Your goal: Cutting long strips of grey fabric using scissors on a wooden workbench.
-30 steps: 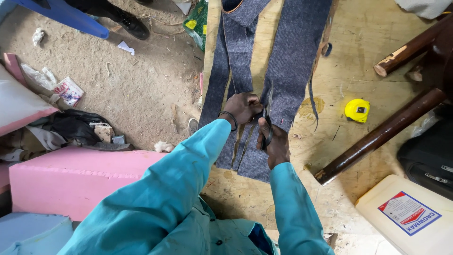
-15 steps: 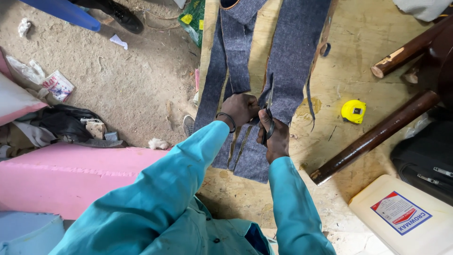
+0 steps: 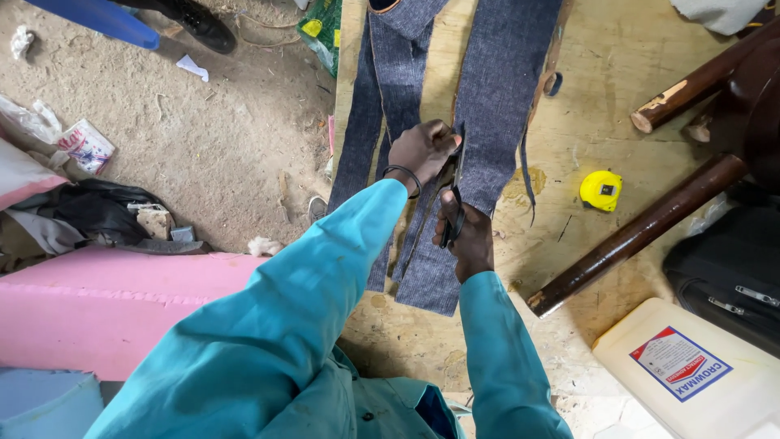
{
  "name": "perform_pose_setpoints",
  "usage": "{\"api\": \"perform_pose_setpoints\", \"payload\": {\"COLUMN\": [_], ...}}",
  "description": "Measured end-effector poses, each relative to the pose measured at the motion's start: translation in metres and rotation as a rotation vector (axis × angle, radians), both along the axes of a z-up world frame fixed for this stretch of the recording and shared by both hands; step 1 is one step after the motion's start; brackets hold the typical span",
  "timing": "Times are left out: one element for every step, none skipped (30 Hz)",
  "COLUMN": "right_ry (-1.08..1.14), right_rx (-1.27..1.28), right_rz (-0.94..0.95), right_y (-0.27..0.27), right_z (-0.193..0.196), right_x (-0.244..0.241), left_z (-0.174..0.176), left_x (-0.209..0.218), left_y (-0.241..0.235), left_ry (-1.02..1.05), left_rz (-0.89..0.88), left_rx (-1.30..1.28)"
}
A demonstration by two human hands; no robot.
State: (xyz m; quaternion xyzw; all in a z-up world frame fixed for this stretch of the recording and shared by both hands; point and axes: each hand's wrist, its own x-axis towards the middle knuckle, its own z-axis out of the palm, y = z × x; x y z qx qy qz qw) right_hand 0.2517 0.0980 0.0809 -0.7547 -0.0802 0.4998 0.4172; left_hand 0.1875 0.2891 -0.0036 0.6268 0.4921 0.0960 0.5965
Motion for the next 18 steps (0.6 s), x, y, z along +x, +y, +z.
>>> {"api": "perform_pose_setpoints", "payload": {"right_ry": [0.001,-0.010,-0.021,-0.021,0.009,0.038,0.038,0.047,0.055,0.056,0.059,0.062,0.062,0.049,0.037,0.038,-0.001,-0.039], "right_rx": [0.000,-0.002,-0.003,-0.003,-0.010,-0.018,-0.019,-0.021,-0.021,-0.021,-0.011,-0.001,-0.001,0.012,0.025,0.025,0.026,0.026], "right_rz": [0.001,0.012,0.026,0.028,0.054,0.081,0.081,0.100,0.119,0.120,0.130,0.140,0.140,0.076,0.012,0.013,-0.021,-0.054], "right_y": [0.000,-0.001,0.000,0.002,0.004,0.006,0.008,0.009,0.012,0.014,0.016,0.018,0.018,0.018,0.018,0.018,0.018,0.018], "right_z": [0.000,0.001,0.001,0.007,0.013,0.019,0.019,0.020,0.020,0.021,0.023,0.024,0.017,0.011,0.004,0.001,-0.002,-0.005], "right_x": [0.000,-0.001,-0.001,0.000,0.001,0.001,0.002,0.003,0.004,0.006,0.008,0.010,0.011,0.012,0.012,0.012,0.011,0.011], "left_z": [-0.001,-0.001,-0.002,0.007,0.016,0.024,0.025,0.026,0.027,0.027,0.026,0.026,0.023,0.021,0.018,0.015,0.011,0.007], "left_x": [-0.002,-0.004,-0.005,-0.006,-0.009,-0.011,-0.012,-0.013,-0.014,-0.015,-0.015,-0.015,-0.014,-0.013,-0.012,-0.012,-0.012,-0.012], "left_y": [0.000,0.000,0.000,0.001,0.001,0.002,0.001,0.000,0.000,0.001,0.001,0.002,0.002,0.002,0.002,0.002,0.001,0.001], "left_ry": [0.001,-0.018,-0.038,-0.038,-0.031,-0.023,-0.023,-0.041,-0.059,-0.058,-0.061,-0.065,-0.065,-0.051,-0.036,-0.036,-0.039,-0.042], "left_rz": [0.001,-0.004,-0.007,-0.005,-0.018,-0.031,-0.030,-0.028,-0.025,-0.023,-0.033,-0.043,-0.043,-0.038,-0.033,-0.032,-0.025,-0.019], "left_rx": [0.000,0.004,0.008,0.008,-0.012,-0.032,-0.033,-0.032,-0.031,-0.031,-0.022,-0.013,-0.013,-0.022,-0.032,-0.031,-0.039,-0.046]}}
